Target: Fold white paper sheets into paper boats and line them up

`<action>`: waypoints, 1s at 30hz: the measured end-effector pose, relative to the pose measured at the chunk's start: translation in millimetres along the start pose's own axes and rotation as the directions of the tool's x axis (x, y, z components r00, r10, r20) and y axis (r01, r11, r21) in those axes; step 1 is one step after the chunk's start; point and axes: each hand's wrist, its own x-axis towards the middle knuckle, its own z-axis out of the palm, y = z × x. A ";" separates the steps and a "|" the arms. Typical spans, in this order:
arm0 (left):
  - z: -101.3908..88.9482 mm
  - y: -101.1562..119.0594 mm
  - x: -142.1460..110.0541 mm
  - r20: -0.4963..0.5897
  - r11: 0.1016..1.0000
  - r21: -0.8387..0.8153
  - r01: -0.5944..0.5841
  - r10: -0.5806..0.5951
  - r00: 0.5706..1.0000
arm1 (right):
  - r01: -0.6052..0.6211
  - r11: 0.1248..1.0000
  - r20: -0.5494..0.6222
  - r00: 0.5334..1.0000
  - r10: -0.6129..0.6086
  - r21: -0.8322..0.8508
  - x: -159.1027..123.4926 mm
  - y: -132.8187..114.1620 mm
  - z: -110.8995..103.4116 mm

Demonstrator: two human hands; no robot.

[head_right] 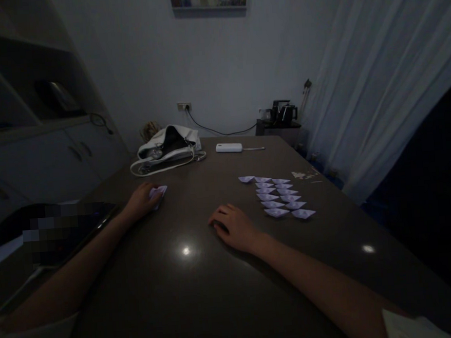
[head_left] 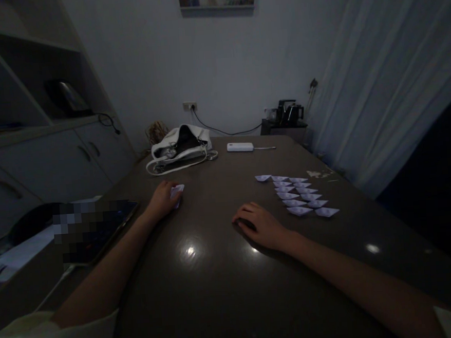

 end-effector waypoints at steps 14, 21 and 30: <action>-2.7 2.0 -0.3 0.007 0.999 -0.020 0.044 -0.044 0.999 | 0.001 1.000 0.006 1.000 -0.001 -0.006 -0.5 -1.0 -1.2; -5.7 4.3 -0.8 0.025 0.998 -0.026 0.064 -0.063 0.998 | 0.000 1.000 0.003 1.000 0.000 -0.002 0.0 -0.5 -1.2; -3.7 1.8 -1.2 -0.021 0.995 -0.068 0.079 -0.080 0.997 | 0.011 1.000 0.003 1.000 -0.011 -0.001 -0.9 -0.8 -2.1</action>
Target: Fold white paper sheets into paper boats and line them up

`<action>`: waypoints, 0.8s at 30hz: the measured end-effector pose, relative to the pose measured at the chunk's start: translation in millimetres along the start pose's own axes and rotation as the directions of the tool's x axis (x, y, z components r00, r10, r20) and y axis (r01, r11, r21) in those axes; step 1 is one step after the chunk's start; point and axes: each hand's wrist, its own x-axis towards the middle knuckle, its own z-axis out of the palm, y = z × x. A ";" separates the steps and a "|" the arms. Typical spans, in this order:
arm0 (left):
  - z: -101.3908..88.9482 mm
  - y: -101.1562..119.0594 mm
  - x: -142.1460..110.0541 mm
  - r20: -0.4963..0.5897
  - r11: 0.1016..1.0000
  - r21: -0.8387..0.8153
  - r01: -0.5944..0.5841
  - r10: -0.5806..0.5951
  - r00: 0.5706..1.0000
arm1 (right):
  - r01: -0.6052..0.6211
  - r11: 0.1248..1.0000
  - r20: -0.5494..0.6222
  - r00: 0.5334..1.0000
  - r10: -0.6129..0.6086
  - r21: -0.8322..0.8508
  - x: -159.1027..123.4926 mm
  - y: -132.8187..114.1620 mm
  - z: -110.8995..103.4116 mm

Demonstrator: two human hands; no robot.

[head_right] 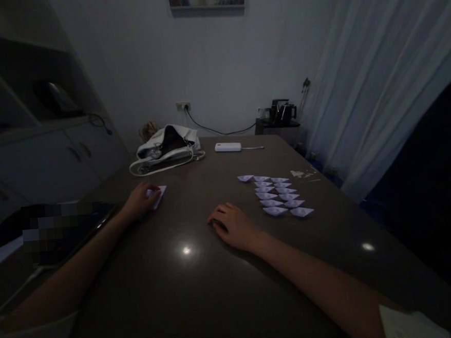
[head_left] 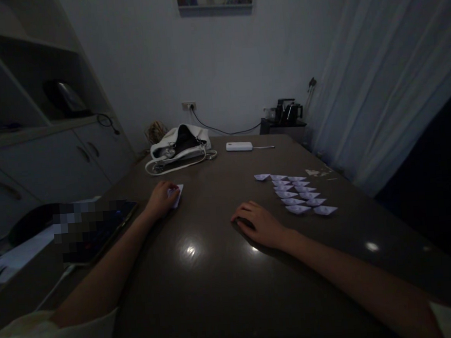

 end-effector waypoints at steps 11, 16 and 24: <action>-4.6 -2.2 1.6 0.007 1.000 -0.021 0.019 -0.019 1.000 | -0.003 1.000 -0.001 1.000 0.003 -0.008 0.4 0.7 1.2; -7.2 -3.0 0.0 -0.004 0.999 -0.035 0.017 -0.017 1.000 | 0.008 1.000 0.001 1.000 -0.008 -0.012 0.0 1.4 1.6; -25.2 4.4 -4.9 -0.040 0.996 0.068 -0.065 0.068 0.997 | 0.005 1.000 -0.005 1.000 -0.005 -0.005 -0.7 2.3 2.1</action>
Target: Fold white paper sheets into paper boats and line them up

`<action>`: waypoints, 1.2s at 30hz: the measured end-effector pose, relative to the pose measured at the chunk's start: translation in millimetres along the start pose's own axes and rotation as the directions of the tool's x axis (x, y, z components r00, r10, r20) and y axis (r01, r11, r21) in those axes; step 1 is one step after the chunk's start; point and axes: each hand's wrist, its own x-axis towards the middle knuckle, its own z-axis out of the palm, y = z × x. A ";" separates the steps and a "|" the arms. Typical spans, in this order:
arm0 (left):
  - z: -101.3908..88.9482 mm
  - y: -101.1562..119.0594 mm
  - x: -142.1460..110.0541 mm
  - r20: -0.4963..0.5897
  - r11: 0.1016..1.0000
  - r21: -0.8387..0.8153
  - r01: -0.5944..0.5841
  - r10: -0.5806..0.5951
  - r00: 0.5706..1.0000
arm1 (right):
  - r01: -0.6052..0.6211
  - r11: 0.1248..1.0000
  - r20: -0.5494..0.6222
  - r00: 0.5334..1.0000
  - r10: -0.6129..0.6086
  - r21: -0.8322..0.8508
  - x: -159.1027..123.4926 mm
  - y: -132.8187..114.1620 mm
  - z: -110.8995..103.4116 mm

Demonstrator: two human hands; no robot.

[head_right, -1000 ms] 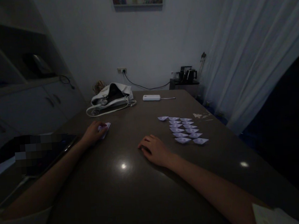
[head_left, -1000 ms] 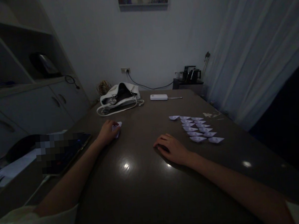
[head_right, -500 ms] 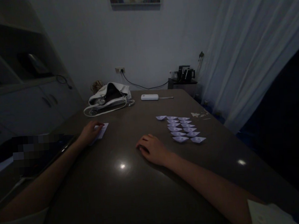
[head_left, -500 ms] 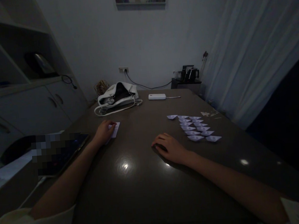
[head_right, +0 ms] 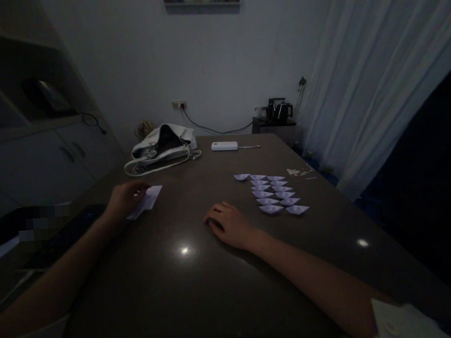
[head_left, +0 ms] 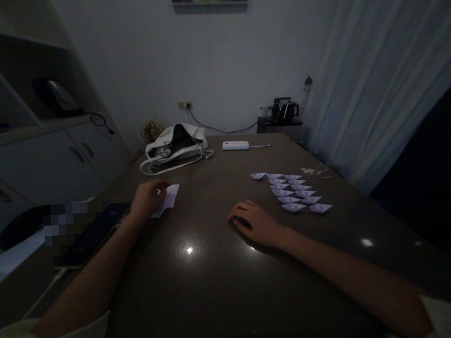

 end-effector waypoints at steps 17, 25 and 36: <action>21.7 96.0 -25.1 0.005 0.585 -0.790 0.183 -0.292 0.956 | -0.030 0.998 -0.033 0.999 0.032 0.057 1.2 0.1 -0.9; 35.8 107.6 -37.4 0.185 0.624 -0.761 0.179 -0.056 0.981 | -0.381 0.812 -0.033 0.898 0.439 0.443 5.3 11.6 -2.6; 29.2 99.4 -38.2 0.336 0.711 -0.701 0.059 0.256 0.906 | -0.419 0.853 -0.064 0.886 0.459 0.310 2.2 19.1 -6.7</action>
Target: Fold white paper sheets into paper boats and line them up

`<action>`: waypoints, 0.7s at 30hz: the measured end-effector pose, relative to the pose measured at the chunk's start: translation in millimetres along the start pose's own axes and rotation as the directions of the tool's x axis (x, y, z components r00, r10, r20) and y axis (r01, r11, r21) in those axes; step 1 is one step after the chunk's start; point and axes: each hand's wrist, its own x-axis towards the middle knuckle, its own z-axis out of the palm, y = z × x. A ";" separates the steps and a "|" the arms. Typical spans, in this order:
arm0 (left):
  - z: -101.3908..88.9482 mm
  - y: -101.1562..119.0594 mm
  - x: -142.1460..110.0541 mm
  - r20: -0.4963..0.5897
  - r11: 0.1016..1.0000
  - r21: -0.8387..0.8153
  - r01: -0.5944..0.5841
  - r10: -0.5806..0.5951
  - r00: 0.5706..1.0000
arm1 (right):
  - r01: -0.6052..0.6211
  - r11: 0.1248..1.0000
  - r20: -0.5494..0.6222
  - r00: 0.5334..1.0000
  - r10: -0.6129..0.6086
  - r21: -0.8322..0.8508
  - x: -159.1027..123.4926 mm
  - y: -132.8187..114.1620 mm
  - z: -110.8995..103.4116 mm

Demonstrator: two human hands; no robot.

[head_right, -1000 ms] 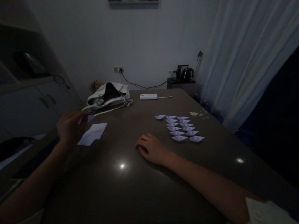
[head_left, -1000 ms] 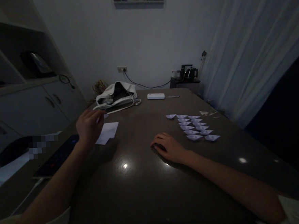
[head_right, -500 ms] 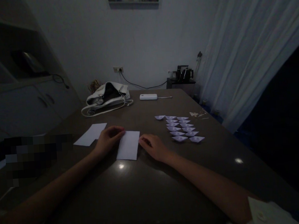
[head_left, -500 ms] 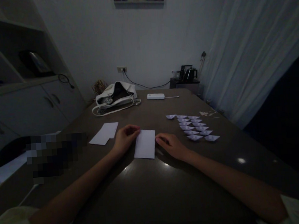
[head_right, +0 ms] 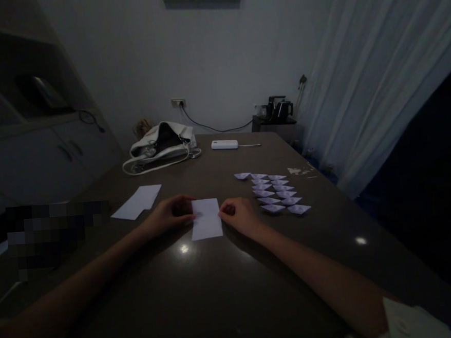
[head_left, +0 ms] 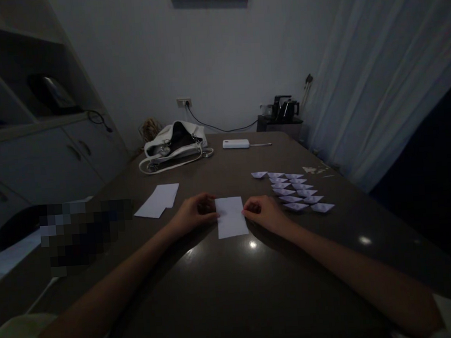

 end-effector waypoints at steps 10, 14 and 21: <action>-0.1 0.5 -3.7 0.130 0.958 0.205 -0.203 0.179 0.975 | 0.091 0.995 0.036 0.995 -0.090 -0.026 -0.3 0.9 -3.6; -0.3 4.3 -4.7 0.201 0.929 0.208 -0.306 0.265 0.943 | 0.199 0.980 0.038 0.979 -0.199 0.006 0.0 3.8 -3.2; -0.1 7.4 -4.8 0.261 0.916 0.232 -0.327 0.266 0.928 | 0.270 0.963 0.087 0.959 -0.270 0.017 0.0 8.1 -2.7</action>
